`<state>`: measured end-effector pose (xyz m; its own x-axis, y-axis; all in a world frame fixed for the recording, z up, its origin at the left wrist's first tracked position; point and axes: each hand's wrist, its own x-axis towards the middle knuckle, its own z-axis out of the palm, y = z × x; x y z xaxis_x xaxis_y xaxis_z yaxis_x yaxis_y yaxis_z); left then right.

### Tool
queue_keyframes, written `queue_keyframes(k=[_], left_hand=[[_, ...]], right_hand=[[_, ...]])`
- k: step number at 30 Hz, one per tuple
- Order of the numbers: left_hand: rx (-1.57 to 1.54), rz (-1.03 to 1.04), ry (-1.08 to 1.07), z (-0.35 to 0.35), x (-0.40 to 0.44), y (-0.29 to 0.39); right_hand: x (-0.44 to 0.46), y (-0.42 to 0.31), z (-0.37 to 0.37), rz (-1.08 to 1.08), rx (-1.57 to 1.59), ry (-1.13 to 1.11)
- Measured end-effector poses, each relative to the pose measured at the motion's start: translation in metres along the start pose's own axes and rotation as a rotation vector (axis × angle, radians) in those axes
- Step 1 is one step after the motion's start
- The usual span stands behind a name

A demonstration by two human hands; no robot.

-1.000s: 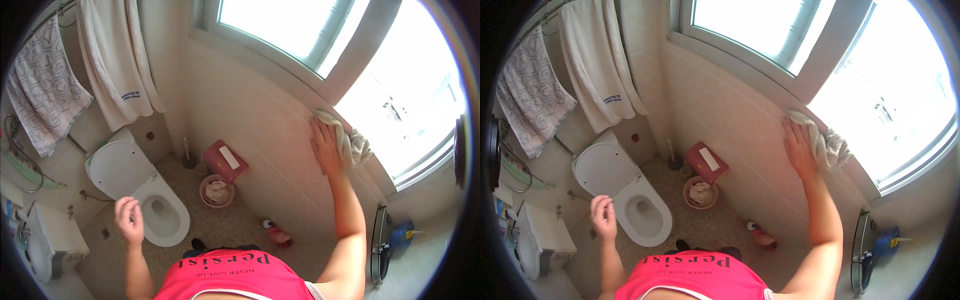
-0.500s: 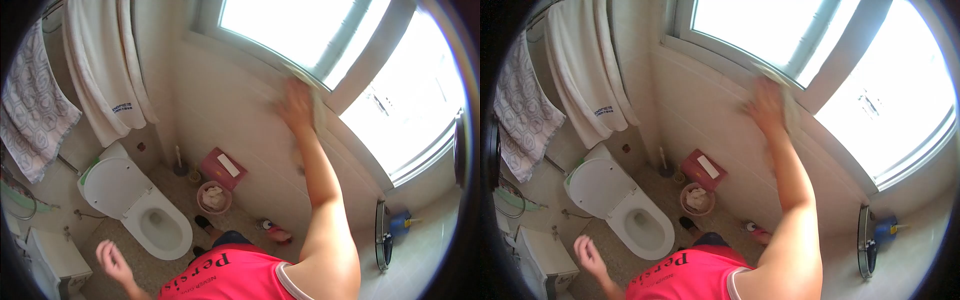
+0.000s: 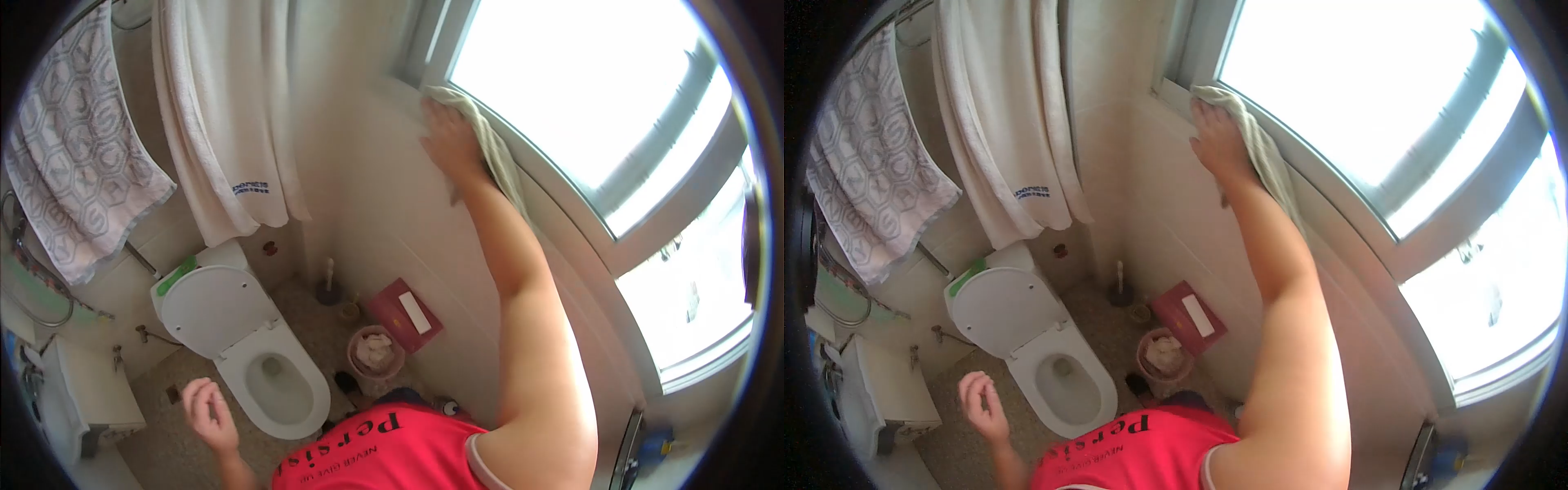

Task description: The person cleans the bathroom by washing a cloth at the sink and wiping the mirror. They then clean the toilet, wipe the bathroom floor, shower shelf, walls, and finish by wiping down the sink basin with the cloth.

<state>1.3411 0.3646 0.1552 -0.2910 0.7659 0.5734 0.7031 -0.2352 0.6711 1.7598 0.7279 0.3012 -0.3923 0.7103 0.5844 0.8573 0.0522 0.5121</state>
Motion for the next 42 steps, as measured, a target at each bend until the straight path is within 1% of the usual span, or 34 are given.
queue_keyframes(k=[2, 3, 4, 6, 7, 9, 10, 12, 13, 14, 15, 17, 19, 21, 23, 24, 25, 27, 28, 30, 32, 34, 35, 36, 37, 38, 39, 42], left_hand=[[0.074, 0.054, -0.018, 0.01, -0.005, -0.001], [0.112, 0.079, -0.033, 0.014, -0.012, -0.003], [0.098, -0.022, -0.038, 0.016, -0.024, -0.008], [0.062, -0.218, -0.048, 0.019, -0.05, -0.02], [0.057, -0.195, -0.009, 0.021, -0.059, -0.025], [0.099, -0.287, -0.029, 0.014, -0.059, -0.014], [0.112, -0.333, -0.027, 0.013, -0.058, -0.01], [0.092, -0.27, 0.045, 0.016, -0.057, -0.026], [0.086, -0.244, 0.081, 0.016, -0.059, -0.031], [0.094, -0.236, 0.071, 0.012, -0.056, -0.03], [0.112, -0.228, 0.077, 0.008, -0.05, -0.03], [0.127, -0.229, 0.103, 0.005, -0.042, -0.031], [0.127, -0.258, 0.116, 0.006, -0.042, -0.028], [0.15, -0.26, 0.09, 0.003, -0.044, -0.023], [0.164, -0.286, 0.074, 0.011, -0.047, -0.021], [0.174, -0.313, 0.06, 0.011, -0.053, -0.022], [0.184, -0.34, 0.053, 0.013, -0.056, -0.023], [0.21, -0.369, 0.016, 0.018, -0.061, -0.022], [0.229, -0.384, -0.006, 0.02, -0.063, -0.022], [0.279, -0.423, -0.04, 0.026, -0.064, -0.016], [0.294, -0.461, -0.078, 0.021, -0.069, -0.01], [0.256, -0.484, -0.074, 0.023, -0.073, -0.014], [0.266, -0.501, -0.066, 0.02, -0.073, -0.011], [0.279, -0.516, -0.045, 0.018, -0.072, -0.009], [0.294, -0.538, -0.02, 0.014, -0.072, -0.006], [0.289, -0.567, 0.019, 0.014, -0.075, -0.006], [0.287, -0.61, 0.062, 0.015, -0.081, -0.007], [0.299, -0.567, 0.068, 0.016, -0.085, -0.002]], right_hand=[[0.058, -0.018, 0.024, -0.163, -0.208, -0.021], [0.075, -0.028, 0.035, -0.177, -0.2, -0.043], [0.091, -0.039, 0.042, -0.191, -0.192, -0.065], [0.116, -0.055, 0.039, -0.089, 0.049, -0.132], [0.117, -0.058, 0.054, -0.091, -0.009, -0.087], [0.096, -0.067, 0.102, -0.089, -0.12, -0.022], [0.074, -0.064, 0.123, -0.069, -0.064, -0.105], [0.002, -0.058, 0.063, -0.103, 0.05, -0.236], [-0.041, -0.058, -0.01, -0.16, 0.115, -0.286], [-0.074, -0.052, 0.007, -0.082, 0.367, -0.09], [-0.099, -0.05, 0.002, -0.135, 0.58, -0.056], [-0.132, -0.052, 0.029, -0.123, 0.51, -0.543], [-0.109, -0.057, 0.039, -0.005, 0.677, -0.478], [-0.085, -0.063, 0.059, -0.008, 0.594, -0.329], [-0.006, -0.075, 0.11, -0.016, 0.459, -0.093], [0.025, -0.087, 0.135, 0.064, 0.49, -0.012], [0.053, -0.099, 0.115, -0.031, 0.239, -0.167], [0.084, -0.116, 0.118, -0.117, -0.074, -0.274], [0.085, -0.126, 0.145, -0.1, -0.131, -0.234], [0.057, -0.147, 0.167, -0.125, 0.024, -0.128], [-0.004, -0.168, 0.14, -0.164, 0.322, -0.381], [-0.088, -0.175, 0.188, -0.256, 0.553, -0.399], [-0.131, -0.172, 0.213, -0.329, 0.59, -0.635], [-0.16, -0.167, 0.226, -0.39, 0.574, -0.783], [-0.172, -0.164, 0.228, -0.417, 0.541, -0.843], [-0.169, -0.161, 0.229, -0.428, 0.515, -0.844], [-0.151, -0.162, 0.23, -0.434, 0.489, -0.798], [-0.05, -0.176, 0.223, -0.409, 0.401, -0.549]])
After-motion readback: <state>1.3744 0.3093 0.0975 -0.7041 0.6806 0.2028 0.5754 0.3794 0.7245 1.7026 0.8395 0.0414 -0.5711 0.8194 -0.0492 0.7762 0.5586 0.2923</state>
